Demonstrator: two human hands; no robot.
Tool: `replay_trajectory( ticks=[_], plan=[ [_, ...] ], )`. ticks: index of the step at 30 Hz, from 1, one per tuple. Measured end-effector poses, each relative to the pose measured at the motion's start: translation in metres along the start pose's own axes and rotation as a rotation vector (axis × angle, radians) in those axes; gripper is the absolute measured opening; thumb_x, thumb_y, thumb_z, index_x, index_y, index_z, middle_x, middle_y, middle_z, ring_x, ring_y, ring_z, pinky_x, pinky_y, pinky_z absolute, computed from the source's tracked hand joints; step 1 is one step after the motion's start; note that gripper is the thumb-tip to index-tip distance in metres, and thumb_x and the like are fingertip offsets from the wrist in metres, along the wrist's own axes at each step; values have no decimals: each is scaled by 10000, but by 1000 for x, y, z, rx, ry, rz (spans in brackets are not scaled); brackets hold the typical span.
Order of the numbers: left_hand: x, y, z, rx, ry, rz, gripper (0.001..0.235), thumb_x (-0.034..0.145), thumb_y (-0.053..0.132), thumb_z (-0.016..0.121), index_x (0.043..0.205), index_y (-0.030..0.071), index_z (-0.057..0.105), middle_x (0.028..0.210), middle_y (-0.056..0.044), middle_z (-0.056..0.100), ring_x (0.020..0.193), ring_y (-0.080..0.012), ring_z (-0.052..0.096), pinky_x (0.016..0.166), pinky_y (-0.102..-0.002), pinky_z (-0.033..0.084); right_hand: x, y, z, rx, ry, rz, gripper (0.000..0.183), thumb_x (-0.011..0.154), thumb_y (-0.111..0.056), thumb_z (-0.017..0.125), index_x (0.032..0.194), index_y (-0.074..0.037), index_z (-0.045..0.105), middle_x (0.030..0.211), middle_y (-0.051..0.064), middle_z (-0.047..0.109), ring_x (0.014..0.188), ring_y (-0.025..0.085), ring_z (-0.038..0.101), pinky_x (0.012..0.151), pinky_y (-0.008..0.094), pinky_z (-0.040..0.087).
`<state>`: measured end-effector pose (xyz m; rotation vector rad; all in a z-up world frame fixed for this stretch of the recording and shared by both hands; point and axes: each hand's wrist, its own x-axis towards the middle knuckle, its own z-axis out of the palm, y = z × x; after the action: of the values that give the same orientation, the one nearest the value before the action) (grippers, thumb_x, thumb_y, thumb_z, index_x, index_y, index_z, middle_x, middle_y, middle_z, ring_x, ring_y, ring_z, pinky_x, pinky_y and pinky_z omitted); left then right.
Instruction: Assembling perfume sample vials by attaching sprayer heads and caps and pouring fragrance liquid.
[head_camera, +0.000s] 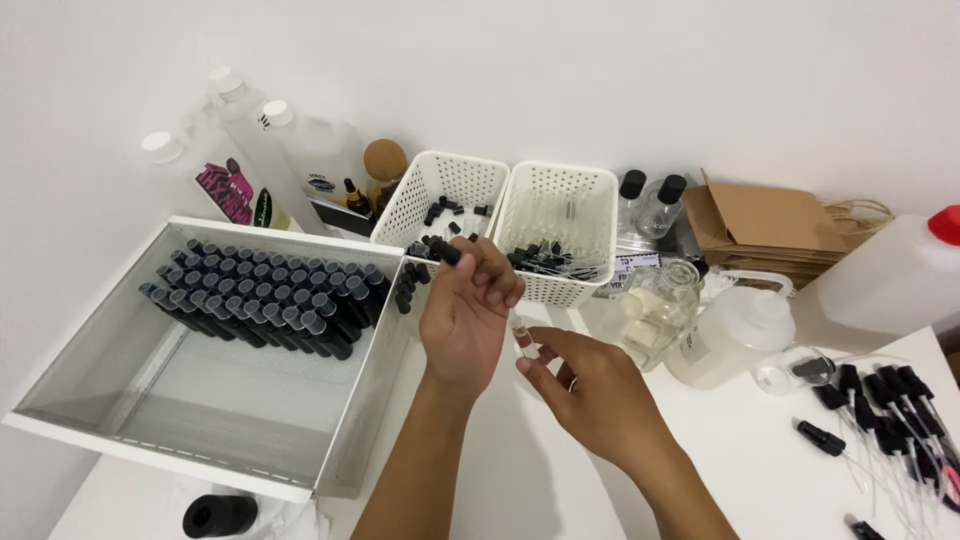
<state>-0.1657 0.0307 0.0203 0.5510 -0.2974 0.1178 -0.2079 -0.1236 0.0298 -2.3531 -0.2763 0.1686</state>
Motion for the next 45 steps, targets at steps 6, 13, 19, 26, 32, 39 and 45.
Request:
replay_trajectory(
  ticks=[6,13,19,26,32,39,45],
  plan=[
    [0,-3,8,134,56,-113,369,1062,429,455,832,143,419,803,-4,379,699,-178,465,746,-299,399,0,5,-1,26,48,23,351,914,-399,650,1225,-261,738,973,-67,802,604,156,679,697,312,527],
    [-5,3,21,862,-61,-134,582,1012,573,341,1037,110,693,1013,-45,690,922,-162,612,889,-327,483,-3,5,-4,110,159,-51,313,918,-333,673,1191,-192,734,931,-14,788,554,194,645,624,325,541],
    [-9,3,31,774,-254,-392,566,1013,527,389,1370,153,618,1255,-65,643,1082,-171,632,945,-326,510,-5,10,-6,104,357,-353,282,1007,-235,572,1251,-125,663,858,17,687,671,170,561,592,309,456],
    [-7,5,26,824,-265,-230,553,1038,491,437,1389,113,636,1176,12,561,1177,-115,514,1089,-305,399,-5,12,0,160,340,-327,382,1025,-251,530,1363,-102,624,972,34,688,814,183,653,740,325,521],
    [-5,0,18,709,-209,-151,349,1008,343,591,1282,126,596,1103,0,572,1065,-112,534,964,-268,449,-5,11,3,221,372,-354,413,1014,-219,567,1408,-98,602,986,43,701,842,171,669,740,302,580],
    [-2,8,4,594,-216,-102,308,1025,216,623,1299,104,538,1198,-105,646,1163,-176,610,961,-336,522,-8,5,2,284,402,-383,344,1009,-155,584,1343,-108,652,956,32,702,821,147,677,779,284,596],
    [-2,14,-1,572,-233,-67,291,1025,241,637,1262,89,561,1226,-89,636,961,-135,593,950,-323,510,-6,5,2,292,399,-343,219,998,-193,607,1184,-120,695,865,20,685,767,150,656,695,289,565]
  ],
)
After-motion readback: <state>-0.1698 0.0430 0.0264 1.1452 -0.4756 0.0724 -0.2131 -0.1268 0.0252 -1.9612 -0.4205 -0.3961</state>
